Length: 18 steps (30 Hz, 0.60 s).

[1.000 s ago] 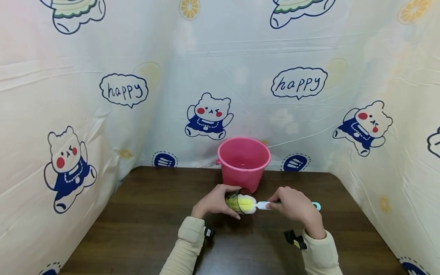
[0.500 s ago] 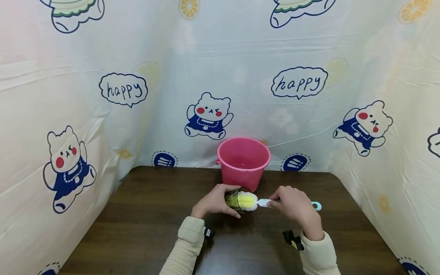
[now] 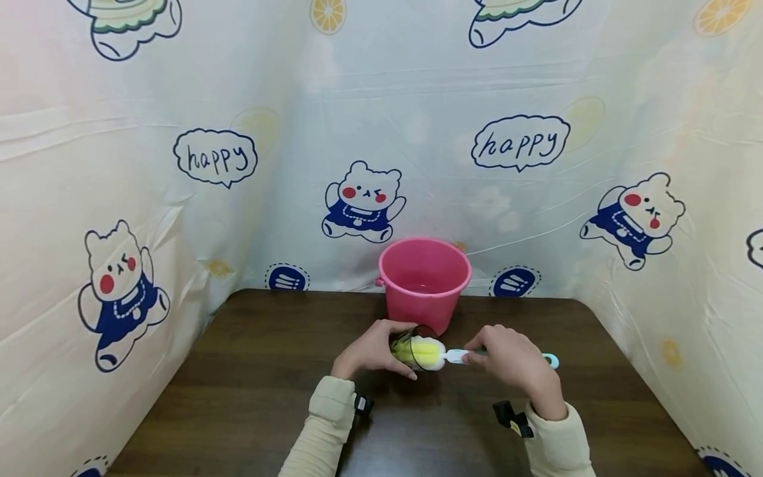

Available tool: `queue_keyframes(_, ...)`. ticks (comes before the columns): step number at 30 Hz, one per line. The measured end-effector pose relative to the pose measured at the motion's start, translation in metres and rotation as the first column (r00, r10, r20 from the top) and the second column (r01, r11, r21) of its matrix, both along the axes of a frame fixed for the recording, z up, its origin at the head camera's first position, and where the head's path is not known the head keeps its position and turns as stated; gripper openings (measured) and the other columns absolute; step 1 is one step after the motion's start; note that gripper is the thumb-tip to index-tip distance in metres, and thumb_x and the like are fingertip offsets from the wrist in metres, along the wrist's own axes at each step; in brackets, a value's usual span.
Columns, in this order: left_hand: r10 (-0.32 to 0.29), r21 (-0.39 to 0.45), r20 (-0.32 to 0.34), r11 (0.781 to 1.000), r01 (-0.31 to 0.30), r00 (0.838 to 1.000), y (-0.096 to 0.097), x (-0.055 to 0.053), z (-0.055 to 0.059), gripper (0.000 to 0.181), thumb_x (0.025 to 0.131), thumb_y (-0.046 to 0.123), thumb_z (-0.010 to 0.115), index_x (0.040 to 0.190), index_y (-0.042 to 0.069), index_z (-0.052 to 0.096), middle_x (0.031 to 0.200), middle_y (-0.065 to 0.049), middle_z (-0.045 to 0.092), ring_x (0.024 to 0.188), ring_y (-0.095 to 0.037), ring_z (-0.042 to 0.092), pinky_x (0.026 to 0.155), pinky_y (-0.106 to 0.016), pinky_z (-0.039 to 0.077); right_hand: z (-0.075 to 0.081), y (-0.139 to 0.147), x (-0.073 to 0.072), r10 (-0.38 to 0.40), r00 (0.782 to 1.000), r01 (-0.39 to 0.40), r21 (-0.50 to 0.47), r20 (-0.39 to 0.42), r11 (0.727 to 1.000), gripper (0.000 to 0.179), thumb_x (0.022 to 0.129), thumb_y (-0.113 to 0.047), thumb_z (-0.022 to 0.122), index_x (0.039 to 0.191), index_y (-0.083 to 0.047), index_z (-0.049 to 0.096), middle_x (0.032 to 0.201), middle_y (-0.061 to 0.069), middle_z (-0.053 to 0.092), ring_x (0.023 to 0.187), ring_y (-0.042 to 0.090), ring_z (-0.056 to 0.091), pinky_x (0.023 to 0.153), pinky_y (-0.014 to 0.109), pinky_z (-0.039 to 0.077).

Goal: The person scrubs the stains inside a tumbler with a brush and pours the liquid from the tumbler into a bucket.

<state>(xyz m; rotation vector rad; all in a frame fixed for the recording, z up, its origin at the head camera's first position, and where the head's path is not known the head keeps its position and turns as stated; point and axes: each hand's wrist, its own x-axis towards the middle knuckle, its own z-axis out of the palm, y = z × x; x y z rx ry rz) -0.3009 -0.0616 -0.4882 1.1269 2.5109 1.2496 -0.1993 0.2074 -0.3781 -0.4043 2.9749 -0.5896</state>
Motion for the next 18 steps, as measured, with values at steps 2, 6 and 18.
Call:
queue_keyframes(2, -0.002, 0.0, -0.002, 1.0, 0.002, 1.0, -0.0008, 0.0002, 0.0002, 0.086, 0.066, 0.033, 0.098, 0.142, 0.021, 0.06, 0.134, 0.011, 0.064, 0.119, -0.008, 0.058, 0.104, -0.034, 0.051, -0.001, -0.0009, -0.0003, -0.011, 1.0, 0.011, -0.001, 0.017, 1.0, 0.014, 0.086, -0.025, 0.082, 0.097, -0.017, 0.083, 0.089, -0.006, 0.074, 0.066, 0.013, 0.052, 0.058, 0.031, 0.043)
queue_keyframes(6, -0.013, 0.011, 0.003, 1.0, 0.013, 1.0, -0.0002, 0.0015, 0.0011, 0.083, 0.067, 0.029, 0.097, 0.141, 0.024, 0.061, 0.132, 0.013, 0.064, 0.118, -0.009, 0.057, 0.105, -0.034, 0.051, -0.0018, -0.003, 0.0003, -0.035, 0.999, 0.035, 0.027, -0.006, 0.999, 0.014, 0.086, -0.025, 0.082, 0.096, -0.016, 0.083, 0.089, -0.004, 0.074, 0.066, 0.013, 0.052, 0.058, 0.031, 0.044)
queue_keyframes(18, 0.004, 0.023, -0.004, 1.0, -0.003, 1.0, 0.0036, 0.0023, 0.0024, 0.084, 0.065, 0.027, 0.099, 0.14, 0.022, 0.061, 0.134, 0.012, 0.064, 0.121, -0.007, 0.057, 0.107, -0.034, 0.049, -0.0019, -0.0053, 0.0003, -0.045, 0.992, 0.052, 0.055, -0.116, 0.997, 0.017, 0.085, -0.026, 0.083, 0.1, -0.018, 0.083, 0.096, -0.002, 0.076, 0.065, 0.011, 0.053, 0.054, 0.029, 0.044)
